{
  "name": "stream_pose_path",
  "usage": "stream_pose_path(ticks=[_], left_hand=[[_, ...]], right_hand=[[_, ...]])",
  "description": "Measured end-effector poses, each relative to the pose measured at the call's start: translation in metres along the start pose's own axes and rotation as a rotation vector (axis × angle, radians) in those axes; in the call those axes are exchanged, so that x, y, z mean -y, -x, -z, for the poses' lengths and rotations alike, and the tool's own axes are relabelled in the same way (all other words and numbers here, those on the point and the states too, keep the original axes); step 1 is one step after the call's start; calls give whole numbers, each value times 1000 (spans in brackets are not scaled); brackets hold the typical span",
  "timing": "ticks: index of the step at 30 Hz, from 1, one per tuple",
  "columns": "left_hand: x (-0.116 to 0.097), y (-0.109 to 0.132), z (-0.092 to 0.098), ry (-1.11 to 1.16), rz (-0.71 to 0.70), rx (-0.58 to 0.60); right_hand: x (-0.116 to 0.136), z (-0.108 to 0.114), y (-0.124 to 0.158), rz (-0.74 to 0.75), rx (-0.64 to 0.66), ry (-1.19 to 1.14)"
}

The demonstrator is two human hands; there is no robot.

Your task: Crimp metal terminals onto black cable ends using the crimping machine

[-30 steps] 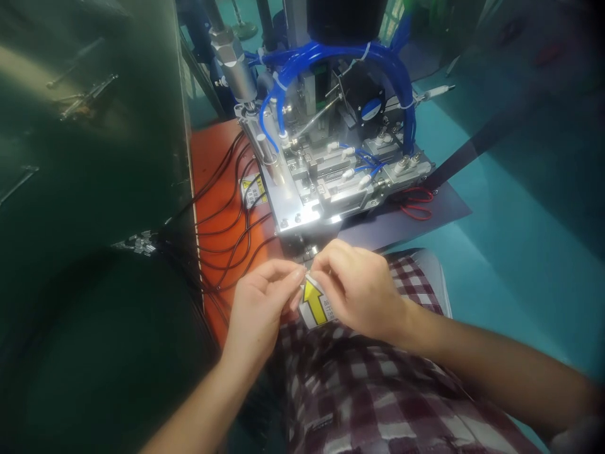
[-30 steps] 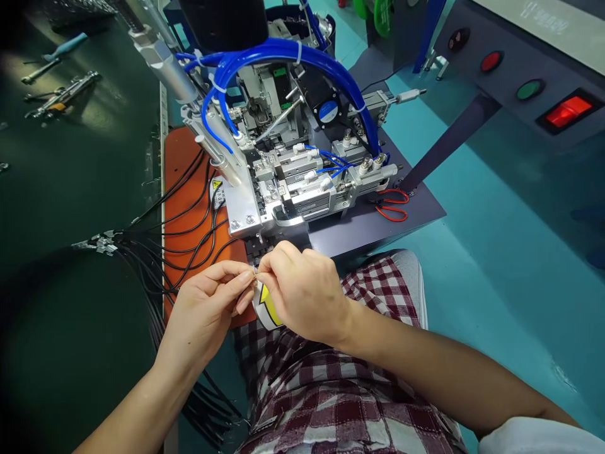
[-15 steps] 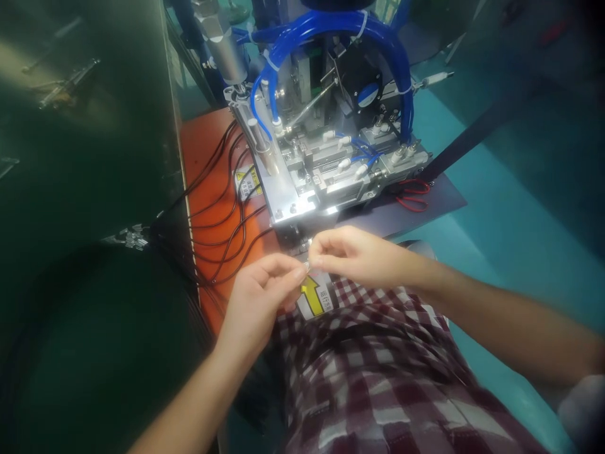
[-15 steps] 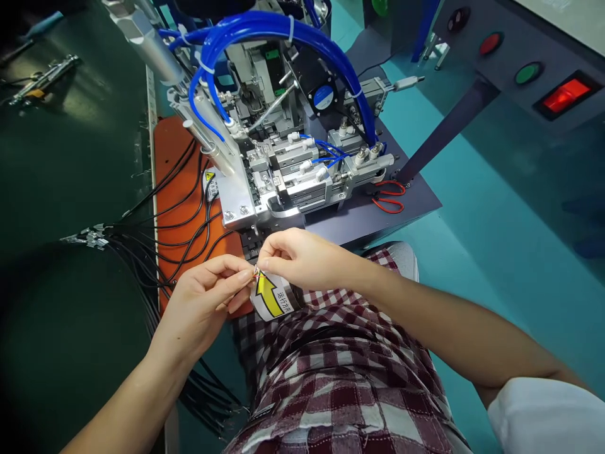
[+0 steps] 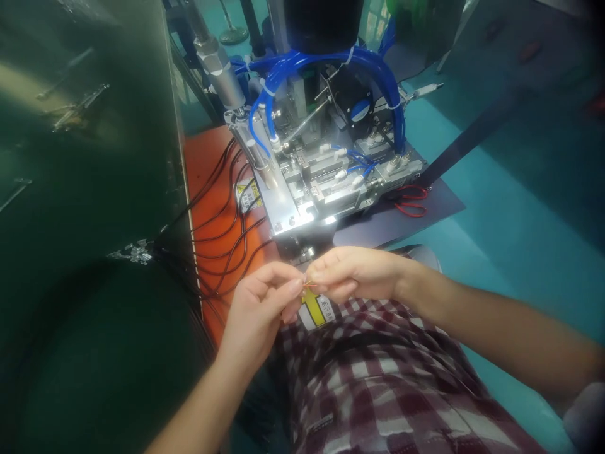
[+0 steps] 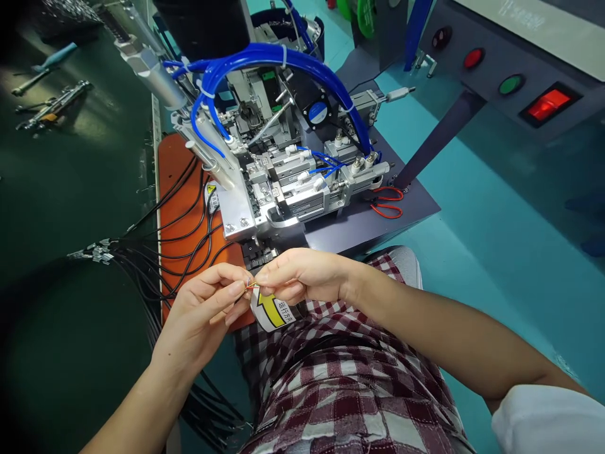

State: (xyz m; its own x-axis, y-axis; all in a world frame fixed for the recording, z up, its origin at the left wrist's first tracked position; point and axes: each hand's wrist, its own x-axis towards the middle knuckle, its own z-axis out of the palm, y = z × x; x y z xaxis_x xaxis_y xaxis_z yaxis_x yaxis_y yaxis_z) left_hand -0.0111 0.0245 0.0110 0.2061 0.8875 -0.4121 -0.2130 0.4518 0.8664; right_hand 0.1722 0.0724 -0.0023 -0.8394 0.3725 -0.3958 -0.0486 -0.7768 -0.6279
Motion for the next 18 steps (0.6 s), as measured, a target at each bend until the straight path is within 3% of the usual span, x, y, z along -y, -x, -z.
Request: stream_pose_path(ticks=[3, 10, 18], left_hand=[[1, 0, 2, -51, -25, 11], [2, 1, 3, -82, -80, 28], [-4, -2, -2, 31, 55, -41]], right_hand=[[3, 2, 0, -22, -3, -19], [4, -5, 5, 94, -68, 127], [-4, -5, -2, 147, -139, 52]])
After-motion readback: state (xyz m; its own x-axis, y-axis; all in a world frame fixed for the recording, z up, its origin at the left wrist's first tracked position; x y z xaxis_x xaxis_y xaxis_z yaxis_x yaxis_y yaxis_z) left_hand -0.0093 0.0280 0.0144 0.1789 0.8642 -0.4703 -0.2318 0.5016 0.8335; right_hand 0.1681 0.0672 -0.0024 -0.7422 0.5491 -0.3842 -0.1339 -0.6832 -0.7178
